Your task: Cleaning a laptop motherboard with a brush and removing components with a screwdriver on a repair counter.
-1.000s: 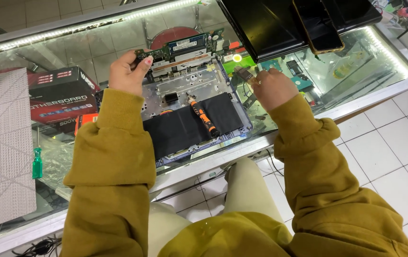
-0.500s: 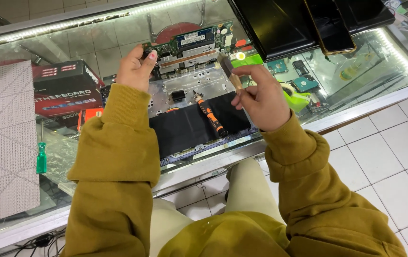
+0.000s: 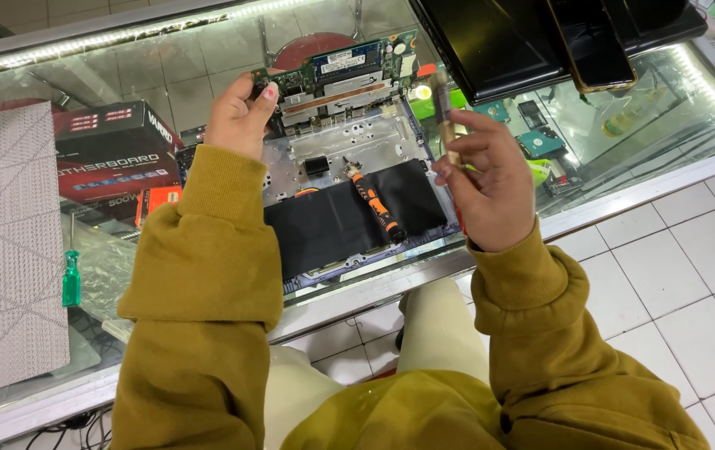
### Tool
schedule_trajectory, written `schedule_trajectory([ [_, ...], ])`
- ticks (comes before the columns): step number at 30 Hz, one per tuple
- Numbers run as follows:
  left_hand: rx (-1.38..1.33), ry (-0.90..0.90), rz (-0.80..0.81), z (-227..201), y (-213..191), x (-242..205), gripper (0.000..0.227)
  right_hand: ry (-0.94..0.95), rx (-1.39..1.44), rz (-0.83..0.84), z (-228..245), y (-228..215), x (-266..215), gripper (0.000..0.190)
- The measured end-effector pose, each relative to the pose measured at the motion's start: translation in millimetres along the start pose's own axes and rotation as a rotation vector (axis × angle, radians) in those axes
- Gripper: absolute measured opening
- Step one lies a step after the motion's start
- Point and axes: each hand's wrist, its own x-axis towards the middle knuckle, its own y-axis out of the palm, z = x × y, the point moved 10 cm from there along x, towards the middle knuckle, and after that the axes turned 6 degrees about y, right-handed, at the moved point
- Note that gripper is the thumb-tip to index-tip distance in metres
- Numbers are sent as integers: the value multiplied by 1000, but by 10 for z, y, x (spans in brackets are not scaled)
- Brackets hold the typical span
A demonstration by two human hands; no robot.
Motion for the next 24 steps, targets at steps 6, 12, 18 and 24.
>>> schedule_trajectory([
  [6, -17, -12, 3, 77, 10, 27, 39, -103, -24, -6, 128, 17, -156, 31],
  [12, -35, -3, -1, 22, 8, 33, 40, -225, -56, -20, 312, 42, -116, 30],
  [18, -63, 6, -2, -6, 13, 44, 42, -344, -96, -30, 476, 13, -157, 28],
  [24, -85, 17, 2, -42, 35, 13, 43, -461, -134, -45, 658, 155, 5, 26],
])
